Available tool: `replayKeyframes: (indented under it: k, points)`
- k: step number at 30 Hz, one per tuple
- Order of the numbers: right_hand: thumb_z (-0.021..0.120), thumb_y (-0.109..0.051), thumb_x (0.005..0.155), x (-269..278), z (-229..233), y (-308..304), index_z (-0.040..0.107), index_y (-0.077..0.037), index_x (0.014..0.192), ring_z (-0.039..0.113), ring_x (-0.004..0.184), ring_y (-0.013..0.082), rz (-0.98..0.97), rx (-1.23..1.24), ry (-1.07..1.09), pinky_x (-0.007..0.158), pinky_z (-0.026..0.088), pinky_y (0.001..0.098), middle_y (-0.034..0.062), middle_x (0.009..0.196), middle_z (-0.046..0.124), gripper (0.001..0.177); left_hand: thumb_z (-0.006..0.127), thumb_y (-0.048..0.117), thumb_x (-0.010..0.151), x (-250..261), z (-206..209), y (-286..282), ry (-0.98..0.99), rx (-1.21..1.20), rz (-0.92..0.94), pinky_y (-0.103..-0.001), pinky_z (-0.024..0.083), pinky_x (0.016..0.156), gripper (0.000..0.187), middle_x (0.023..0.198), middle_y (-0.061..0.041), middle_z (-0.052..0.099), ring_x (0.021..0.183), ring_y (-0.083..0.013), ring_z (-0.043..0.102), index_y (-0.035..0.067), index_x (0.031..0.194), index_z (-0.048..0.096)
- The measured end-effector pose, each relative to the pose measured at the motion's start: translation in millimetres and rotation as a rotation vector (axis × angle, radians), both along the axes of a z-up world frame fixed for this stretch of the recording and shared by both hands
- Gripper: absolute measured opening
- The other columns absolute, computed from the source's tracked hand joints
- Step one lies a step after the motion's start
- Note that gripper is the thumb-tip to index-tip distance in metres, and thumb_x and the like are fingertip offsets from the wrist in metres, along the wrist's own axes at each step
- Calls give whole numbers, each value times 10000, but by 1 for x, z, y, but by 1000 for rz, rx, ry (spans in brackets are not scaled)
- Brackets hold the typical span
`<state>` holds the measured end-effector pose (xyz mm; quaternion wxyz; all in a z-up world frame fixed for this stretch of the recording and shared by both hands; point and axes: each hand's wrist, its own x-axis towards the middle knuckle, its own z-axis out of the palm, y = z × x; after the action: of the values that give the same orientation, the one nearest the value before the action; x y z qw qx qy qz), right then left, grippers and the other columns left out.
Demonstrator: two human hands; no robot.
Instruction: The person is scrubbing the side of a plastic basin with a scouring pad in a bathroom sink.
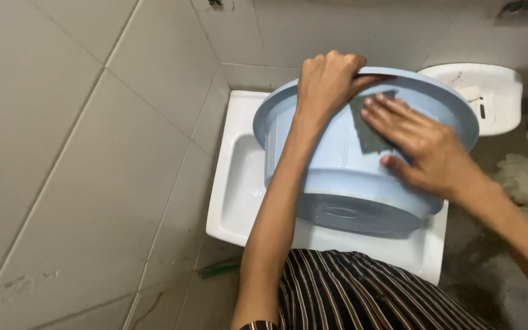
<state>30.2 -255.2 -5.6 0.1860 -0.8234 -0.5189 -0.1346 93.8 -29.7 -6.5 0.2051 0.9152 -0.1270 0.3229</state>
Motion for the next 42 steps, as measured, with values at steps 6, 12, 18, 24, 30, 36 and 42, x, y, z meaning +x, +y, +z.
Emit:
replayKeyframes:
  k: [6,12,18,24,30,36,42]
  points:
    - [264,-734,973,2,-2,-13,436,-148,1525,432,1460,265,313,-77,-31,1230,340,479,45,1562,486,824,748,623,744,-13,3,0,15,-24,27,-444,510,496,503,531,-124,661,536,-319,704,123,692,771]
    - [204,-722,976,16,6,-8,444,-152,1550,416,1488,278,44,-54,-31,1237,341,481,56,1576,478,844,754,589,763,-4,-7,4,-62,-15,42,-455,493,487,463,563,-128,657,560,-337,692,134,678,753]
    - [232,-788,949,-1,-12,-15,472,-163,1497,475,1449,238,343,-39,1,1252,351,482,20,1549,511,866,770,632,737,-12,3,1,-19,-21,41,-468,476,482,531,524,-124,649,534,-346,680,112,640,728]
    - [167,-625,1068,14,-1,-7,504,-154,1507,465,1482,259,13,25,-24,1278,330,494,40,1559,519,726,767,651,742,3,6,-6,-23,-2,12,-461,489,471,568,540,-143,646,536,-357,679,103,605,708]
    - [204,-617,1058,-1,-3,-11,537,-155,1458,489,1443,248,253,0,33,1250,356,508,31,1507,566,696,760,626,747,-4,5,-9,4,-25,8,-475,494,502,525,546,-139,657,561,-357,690,111,644,740]
    - [203,-524,1108,28,-6,-12,540,-128,1486,478,1462,257,-66,-23,-13,1273,331,517,50,1527,545,644,757,600,752,3,-6,-8,-54,-5,37,-449,508,511,471,599,-136,675,580,-337,698,132,698,761]
    - [213,-535,1069,-7,3,-1,531,-117,1454,477,1441,270,317,-11,32,1245,357,482,35,1520,541,651,758,604,724,-17,1,4,29,-51,66,-445,503,515,480,546,-121,665,559,-312,706,124,714,767]
